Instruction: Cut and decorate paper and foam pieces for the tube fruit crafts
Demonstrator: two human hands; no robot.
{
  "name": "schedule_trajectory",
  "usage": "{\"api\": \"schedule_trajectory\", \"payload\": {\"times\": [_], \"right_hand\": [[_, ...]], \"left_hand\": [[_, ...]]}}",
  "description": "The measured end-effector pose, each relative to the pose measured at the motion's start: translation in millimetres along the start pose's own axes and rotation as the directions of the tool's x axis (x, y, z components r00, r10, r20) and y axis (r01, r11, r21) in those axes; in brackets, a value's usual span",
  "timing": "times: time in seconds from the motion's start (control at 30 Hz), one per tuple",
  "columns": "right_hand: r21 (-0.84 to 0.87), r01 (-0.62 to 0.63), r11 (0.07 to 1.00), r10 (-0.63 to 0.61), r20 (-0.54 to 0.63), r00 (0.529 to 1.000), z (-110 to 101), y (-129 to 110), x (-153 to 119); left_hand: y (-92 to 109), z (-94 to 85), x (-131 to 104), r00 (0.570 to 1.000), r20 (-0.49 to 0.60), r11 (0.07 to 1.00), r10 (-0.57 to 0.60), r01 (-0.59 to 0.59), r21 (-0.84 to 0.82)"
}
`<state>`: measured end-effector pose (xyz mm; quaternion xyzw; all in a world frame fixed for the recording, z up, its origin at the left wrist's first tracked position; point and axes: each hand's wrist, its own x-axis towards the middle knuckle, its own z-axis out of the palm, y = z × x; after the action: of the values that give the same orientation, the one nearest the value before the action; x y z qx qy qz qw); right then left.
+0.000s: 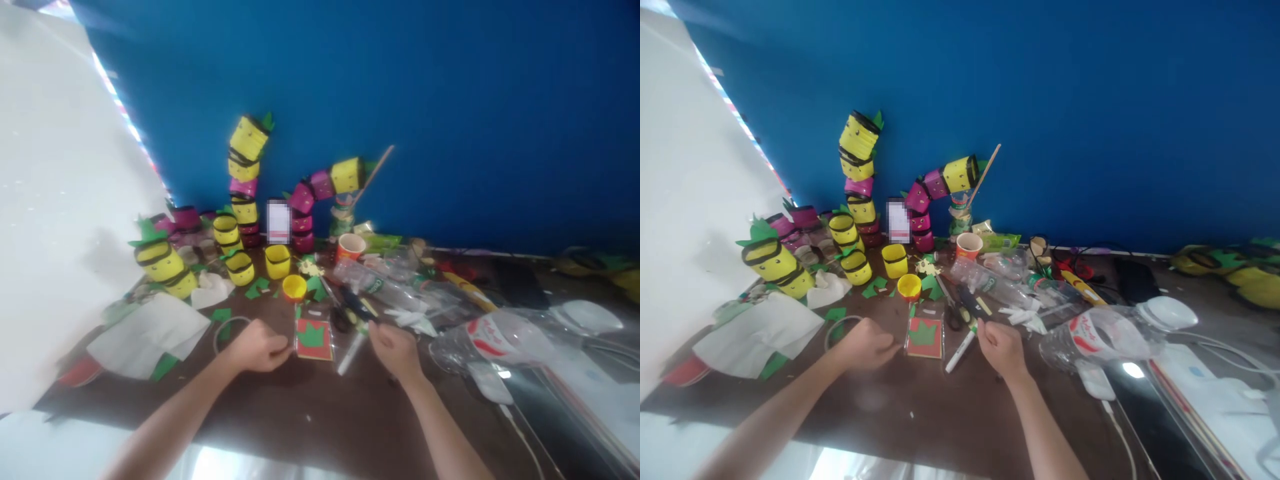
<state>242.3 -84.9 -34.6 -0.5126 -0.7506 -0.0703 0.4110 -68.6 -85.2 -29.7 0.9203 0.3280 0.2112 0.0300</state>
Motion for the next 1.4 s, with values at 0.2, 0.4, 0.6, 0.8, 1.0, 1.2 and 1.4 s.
{"api": "schedule_trajectory", "payload": {"times": [0.2,0.4,0.6,0.8,1.0,1.2,1.4], "right_hand": [[-0.016,0.010,1.000,-0.009,0.023,1.000,-5.6,4.2,1.8],[-0.018,0.019,1.000,-0.018,0.047,0.999,-8.7,3.6,5.3],[0.020,0.045,0.999,-0.047,0.122,0.991,-8.6,1.6,5.8],[0.014,0.106,0.994,-0.107,0.116,0.987,-12.4,-1.5,7.6],[0.056,0.165,0.985,-0.172,0.144,0.975,-13.4,-11.7,9.0],[0.193,0.152,0.969,-0.179,0.136,0.974,-13.9,-25.8,6.8],[0.328,0.132,0.936,-0.184,0.132,0.974,-5.2,-64.7,19.5]], "left_hand": [[11.0,-2.0,5.7,0.998,0.016,0.996,0.068,-0.069,0.065],[11.4,-7.0,9.4,0.997,0.008,0.996,-0.072,0.071,0.059],[17.8,-17.9,19.4,0.995,0.034,0.994,-0.098,0.096,0.061],[7.3,-71.2,1.4,0.860,0.057,0.848,-0.508,0.486,0.213],[17.3,-74.5,-31.9,0.754,0.320,0.819,-0.573,0.529,0.220],[25.8,-80.0,-9.2,0.851,0.171,0.865,-0.496,0.502,0.013],[38.5,-59.4,15.8,0.874,0.328,0.824,-0.358,0.461,-0.330]]}}
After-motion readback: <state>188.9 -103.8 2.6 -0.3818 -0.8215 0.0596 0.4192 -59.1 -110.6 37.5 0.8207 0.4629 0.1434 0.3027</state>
